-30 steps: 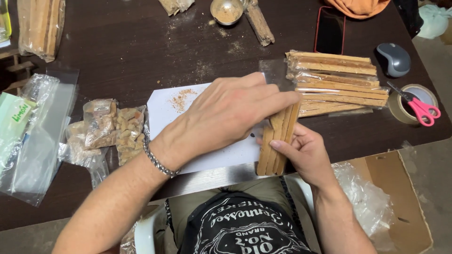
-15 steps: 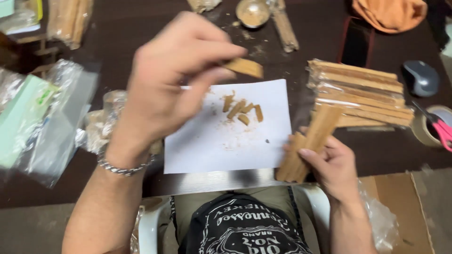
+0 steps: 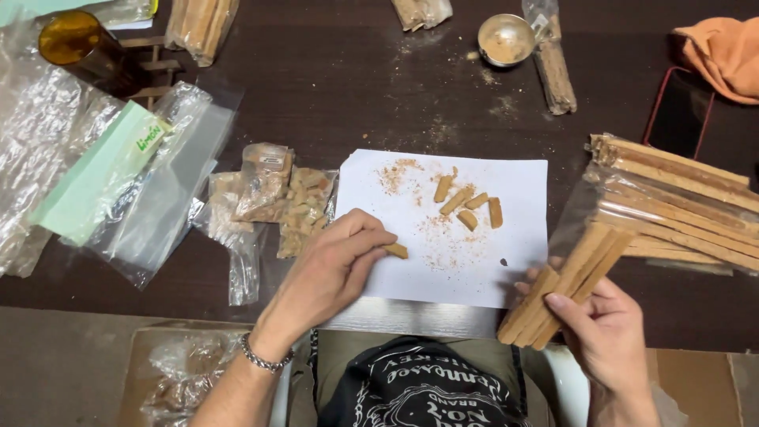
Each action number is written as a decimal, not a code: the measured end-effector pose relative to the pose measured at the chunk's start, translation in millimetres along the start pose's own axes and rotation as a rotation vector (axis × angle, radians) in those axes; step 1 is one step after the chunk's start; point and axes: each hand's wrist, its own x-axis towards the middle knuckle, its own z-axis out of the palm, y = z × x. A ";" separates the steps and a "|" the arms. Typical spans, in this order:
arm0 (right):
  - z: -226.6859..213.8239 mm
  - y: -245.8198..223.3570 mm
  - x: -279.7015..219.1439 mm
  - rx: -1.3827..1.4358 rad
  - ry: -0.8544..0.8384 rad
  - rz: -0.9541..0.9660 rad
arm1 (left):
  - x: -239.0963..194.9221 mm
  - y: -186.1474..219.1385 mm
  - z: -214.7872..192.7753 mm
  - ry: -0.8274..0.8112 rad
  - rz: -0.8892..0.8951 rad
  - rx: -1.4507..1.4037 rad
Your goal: The person is packaging various wooden sticks and small wood blocks into clear plastic bags at a workbench.
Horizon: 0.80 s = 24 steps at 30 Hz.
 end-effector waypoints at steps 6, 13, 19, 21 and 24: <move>2.0 32.4 1.2 -0.014 -0.169 -0.127 | 25.7 13.4 -4.6 0.071 0.088 -0.010; 5.6 31.2 -6.1 -0.280 -0.243 -0.340 | 78.4 52.5 -21.5 0.172 0.244 -0.285; -3.9 13.4 -10.4 -0.313 -0.275 -0.431 | 122.2 103.5 -48.9 0.116 0.482 -0.194; -18.7 12.5 -9.6 -0.373 -0.222 -0.486 | 132.2 105.9 -51.2 0.093 0.493 -0.161; -36.3 8.9 -14.5 -0.253 -0.163 -0.484 | 143.5 92.8 -47.9 -0.095 0.348 -0.180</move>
